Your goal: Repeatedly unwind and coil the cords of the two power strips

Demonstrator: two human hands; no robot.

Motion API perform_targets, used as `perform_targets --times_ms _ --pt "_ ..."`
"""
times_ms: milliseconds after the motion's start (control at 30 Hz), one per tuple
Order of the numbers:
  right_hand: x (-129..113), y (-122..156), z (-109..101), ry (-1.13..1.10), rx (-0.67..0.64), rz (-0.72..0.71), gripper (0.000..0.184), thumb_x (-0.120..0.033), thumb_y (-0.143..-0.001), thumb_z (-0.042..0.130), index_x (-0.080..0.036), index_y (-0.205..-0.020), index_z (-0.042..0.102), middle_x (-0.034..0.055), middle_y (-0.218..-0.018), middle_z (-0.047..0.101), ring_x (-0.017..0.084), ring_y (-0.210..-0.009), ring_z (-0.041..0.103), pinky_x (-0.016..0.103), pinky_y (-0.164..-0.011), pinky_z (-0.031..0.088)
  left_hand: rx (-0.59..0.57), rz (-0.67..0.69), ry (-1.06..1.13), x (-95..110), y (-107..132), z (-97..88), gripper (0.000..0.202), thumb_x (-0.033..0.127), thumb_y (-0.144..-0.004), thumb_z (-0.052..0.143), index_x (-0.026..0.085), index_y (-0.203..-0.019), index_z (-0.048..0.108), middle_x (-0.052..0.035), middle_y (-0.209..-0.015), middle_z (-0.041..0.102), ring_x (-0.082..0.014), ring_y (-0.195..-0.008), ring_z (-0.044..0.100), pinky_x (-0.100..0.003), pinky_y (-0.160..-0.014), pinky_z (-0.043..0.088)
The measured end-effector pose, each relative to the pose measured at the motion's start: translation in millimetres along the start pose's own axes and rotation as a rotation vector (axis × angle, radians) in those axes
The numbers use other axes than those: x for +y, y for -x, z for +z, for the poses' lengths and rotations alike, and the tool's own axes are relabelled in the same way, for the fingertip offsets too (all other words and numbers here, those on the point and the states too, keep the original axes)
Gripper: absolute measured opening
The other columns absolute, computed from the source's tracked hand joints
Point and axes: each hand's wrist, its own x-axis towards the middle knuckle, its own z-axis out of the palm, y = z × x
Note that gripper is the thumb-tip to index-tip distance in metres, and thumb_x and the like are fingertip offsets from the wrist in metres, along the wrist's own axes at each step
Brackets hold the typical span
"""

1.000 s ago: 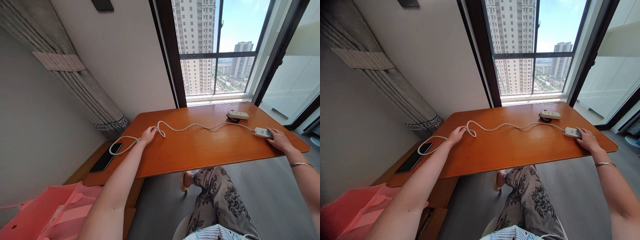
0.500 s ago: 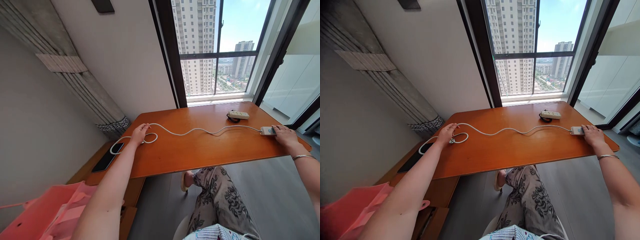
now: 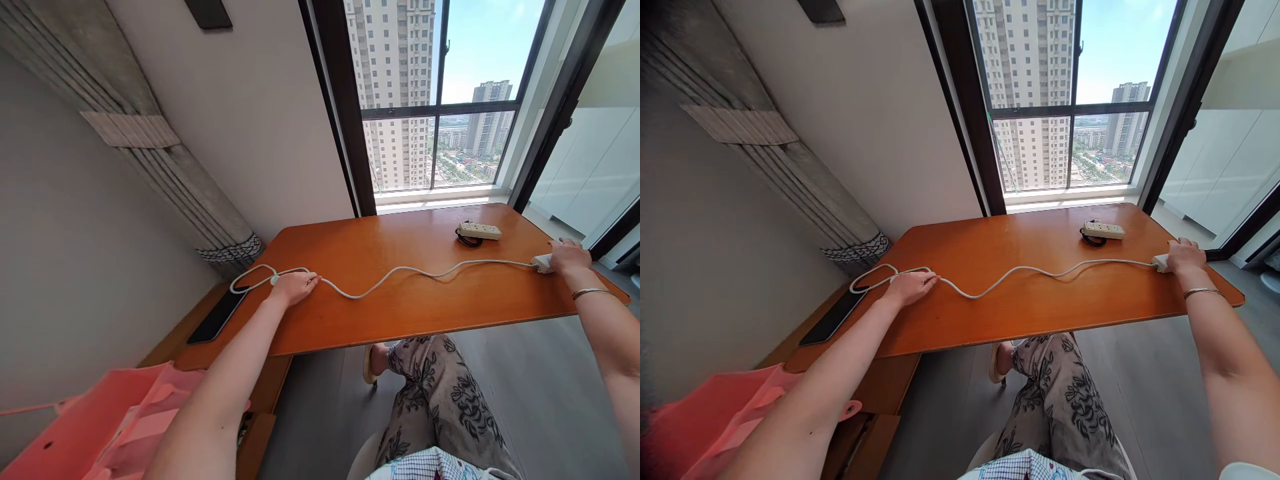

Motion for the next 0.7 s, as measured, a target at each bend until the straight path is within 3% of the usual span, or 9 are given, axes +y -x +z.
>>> perform_targets --times_ms 100,167,267,367,467,567,700 --pt "-38.1 0.0 -5.7 -0.002 -0.079 -0.054 0.049 -0.025 -0.090 0.043 -0.011 -0.134 0.060 0.0231 -0.146 0.050 0.036 -0.126 0.049 0.047 -0.097 0.043 -0.075 0.045 -0.089 9.6 -7.4 3.3 0.040 0.045 -0.094 0.040 0.022 -0.080 0.069 -0.0138 -0.096 0.074 -0.0307 -0.095 0.067 -0.037 -0.080 0.045" --pt "-62.1 0.3 -4.9 -0.014 -0.084 -0.113 0.050 -0.028 -0.092 0.043 -0.013 -0.136 0.059 0.0181 -0.147 0.051 0.033 -0.131 0.047 0.044 -0.103 0.041 -0.046 0.017 -0.140 20.1 -13.2 5.1 0.039 0.042 -0.094 0.040 0.019 -0.087 0.071 -0.0175 -0.102 0.073 -0.0327 -0.101 0.066 -0.041 -0.086 0.045" --pt "-91.0 0.6 2.0 -0.042 -0.070 -0.191 0.047 -0.031 -0.091 0.046 -0.017 -0.134 0.060 0.0153 -0.147 0.052 0.032 -0.132 0.048 0.047 -0.105 0.043 0.159 -0.029 -0.155 44.9 -19.5 8.0 0.034 0.029 -0.089 0.046 0.016 -0.108 0.071 -0.0208 -0.119 0.068 -0.0349 -0.116 0.060 -0.051 -0.105 0.037" --pt "-113.3 1.6 10.3 -0.065 -0.077 -0.238 0.048 -0.031 -0.090 0.049 -0.015 -0.134 0.059 0.0170 -0.146 0.052 0.034 -0.132 0.048 0.049 -0.105 0.044 0.385 0.047 -0.003 82.8 -19.8 14.8 0.044 0.020 -0.085 0.047 0.019 -0.126 0.064 -0.0172 -0.139 0.059 -0.0320 -0.131 0.051 -0.053 -0.119 0.022" --pt "-132.3 3.4 15.8 -0.060 -0.100 -0.245 0.053 -0.030 -0.090 0.050 -0.013 -0.140 0.053 0.0183 -0.148 0.050 0.034 -0.134 0.047 0.048 -0.107 0.044 0.486 0.164 0.210 128.6 -15.3 28.6 0.041 0.028 -0.093 0.042 0.021 -0.130 0.059 -0.0145 -0.141 0.058 -0.0282 -0.133 0.051 -0.052 -0.122 0.021" --pt "-147.3 3.9 18.0 -0.051 -0.112 -0.230 0.055 -0.024 -0.091 0.048 -0.012 -0.144 0.048 0.0192 -0.152 0.045 0.034 -0.136 0.044 0.048 -0.108 0.042 0.495 0.265 0.347 167.8 -10.1 46.5 0.044 0.037 -0.098 0.039 0.020 -0.135 0.053 -0.0152 -0.142 0.057 -0.0271 -0.135 0.050 -0.053 -0.123 0.022" --pt "-158.9 -1.2 18.1 -0.089 -0.083 -0.201 0.054 -0.023 -0.091 0.048 -0.014 -0.144 0.046 0.0198 -0.152 0.043 0.033 -0.136 0.044 0.049 -0.108 0.042 0.483 0.351 0.392 190.2 -6.8 63.2 0.049 0.043 -0.099 0.039 0.019 -0.140 0.047 -0.0164 -0.142 0.057 -0.0274 -0.137 0.049 -0.054 -0.123 0.023"
